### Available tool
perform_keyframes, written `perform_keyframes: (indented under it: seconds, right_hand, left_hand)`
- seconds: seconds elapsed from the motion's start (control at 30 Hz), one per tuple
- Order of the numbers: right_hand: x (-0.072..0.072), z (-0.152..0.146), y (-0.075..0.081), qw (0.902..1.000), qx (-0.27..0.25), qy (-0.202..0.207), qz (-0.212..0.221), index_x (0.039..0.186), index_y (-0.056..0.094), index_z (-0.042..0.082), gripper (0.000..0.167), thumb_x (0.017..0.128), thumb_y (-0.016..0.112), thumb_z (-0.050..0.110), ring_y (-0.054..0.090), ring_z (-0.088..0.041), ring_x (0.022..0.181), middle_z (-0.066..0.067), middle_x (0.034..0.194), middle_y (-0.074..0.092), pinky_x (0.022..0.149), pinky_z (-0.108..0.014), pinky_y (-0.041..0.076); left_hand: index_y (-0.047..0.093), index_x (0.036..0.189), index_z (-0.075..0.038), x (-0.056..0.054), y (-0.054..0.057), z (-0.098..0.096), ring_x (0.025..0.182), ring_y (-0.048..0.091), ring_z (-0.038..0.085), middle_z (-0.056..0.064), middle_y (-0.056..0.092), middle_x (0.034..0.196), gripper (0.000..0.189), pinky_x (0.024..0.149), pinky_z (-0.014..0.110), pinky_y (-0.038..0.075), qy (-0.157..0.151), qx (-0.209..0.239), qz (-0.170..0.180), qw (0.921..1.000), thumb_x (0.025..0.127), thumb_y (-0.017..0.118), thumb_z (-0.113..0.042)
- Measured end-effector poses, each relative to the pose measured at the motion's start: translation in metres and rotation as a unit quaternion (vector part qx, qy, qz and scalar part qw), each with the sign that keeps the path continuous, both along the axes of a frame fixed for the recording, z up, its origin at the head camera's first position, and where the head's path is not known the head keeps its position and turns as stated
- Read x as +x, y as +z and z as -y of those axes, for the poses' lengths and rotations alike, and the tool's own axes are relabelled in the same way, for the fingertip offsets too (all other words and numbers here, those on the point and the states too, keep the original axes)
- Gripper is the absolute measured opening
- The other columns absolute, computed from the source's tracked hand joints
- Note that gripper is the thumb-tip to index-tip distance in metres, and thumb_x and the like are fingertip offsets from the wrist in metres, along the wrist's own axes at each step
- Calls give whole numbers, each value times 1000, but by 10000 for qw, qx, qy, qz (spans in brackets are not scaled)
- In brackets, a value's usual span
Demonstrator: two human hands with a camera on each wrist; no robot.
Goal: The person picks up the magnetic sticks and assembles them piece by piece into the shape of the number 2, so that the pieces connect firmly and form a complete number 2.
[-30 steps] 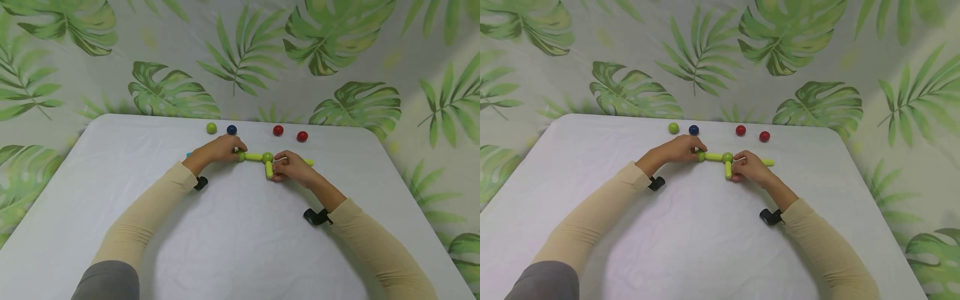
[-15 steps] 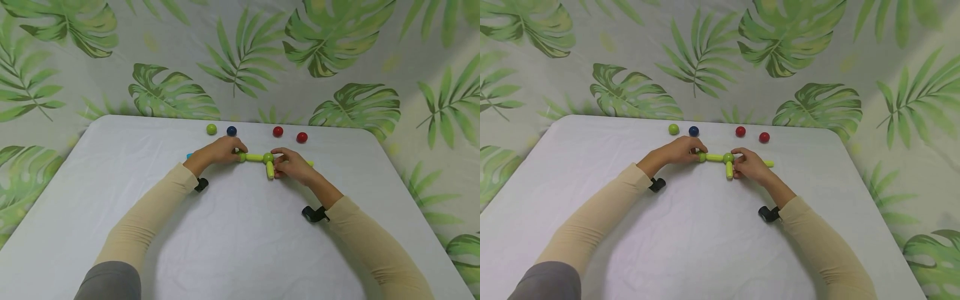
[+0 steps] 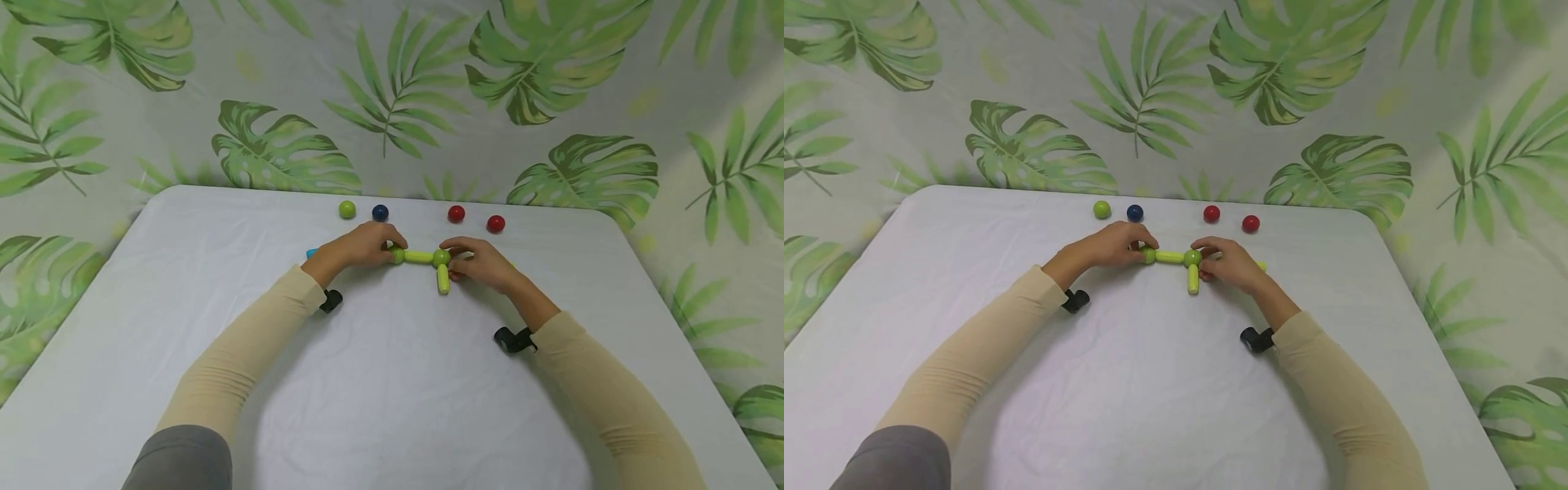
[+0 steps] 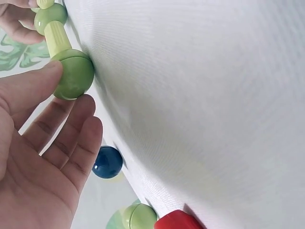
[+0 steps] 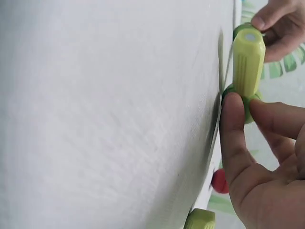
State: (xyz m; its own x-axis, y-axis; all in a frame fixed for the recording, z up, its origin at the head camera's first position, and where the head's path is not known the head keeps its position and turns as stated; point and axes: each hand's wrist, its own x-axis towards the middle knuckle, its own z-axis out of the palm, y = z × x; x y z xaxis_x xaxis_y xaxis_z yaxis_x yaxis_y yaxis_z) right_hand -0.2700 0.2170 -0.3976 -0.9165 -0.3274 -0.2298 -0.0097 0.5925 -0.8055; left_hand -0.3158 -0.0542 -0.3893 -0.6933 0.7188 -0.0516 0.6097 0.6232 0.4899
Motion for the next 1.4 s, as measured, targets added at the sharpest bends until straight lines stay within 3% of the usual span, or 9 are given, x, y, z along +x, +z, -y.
perform_keyframes:
  seconds: [0.3,0.57,1.1,1.4]
  right_hand:
    - [-10,-4,-1,9976,429,450,-292,139,56,11,45,95,57,5,64,-30,105,-19,137,56,84,-29,55]
    - [-16,-6,-1,9951,423,841,-309,134,61,10,38,96,58,7,62,-29,105,-16,135,59,85,-30,54]
    - [-23,-8,-1,9963,363,775,28,136,60,11,38,98,57,11,61,-22,104,-15,137,58,85,-26,55]
    - [-25,-8,1,9947,408,937,-78,136,60,10,40,95,59,6,59,-29,114,-16,136,61,89,-31,51]
  left_hand:
    - [69,126,-9,0,2,-1,108,66,26,10,66,131,33,97,38,52,-14,-31,19,10000,93,65,-11]
    - [68,127,-10,1,3,-3,110,65,26,9,65,133,33,98,38,52,70,-97,131,9998,94,65,-12]
    - [68,128,-10,4,4,-1,108,64,24,9,65,133,33,96,37,52,48,-57,79,9999,94,65,-13]
    - [67,129,-10,2,2,-1,108,64,25,9,64,134,34,97,37,52,109,-74,69,9999,95,64,-13]
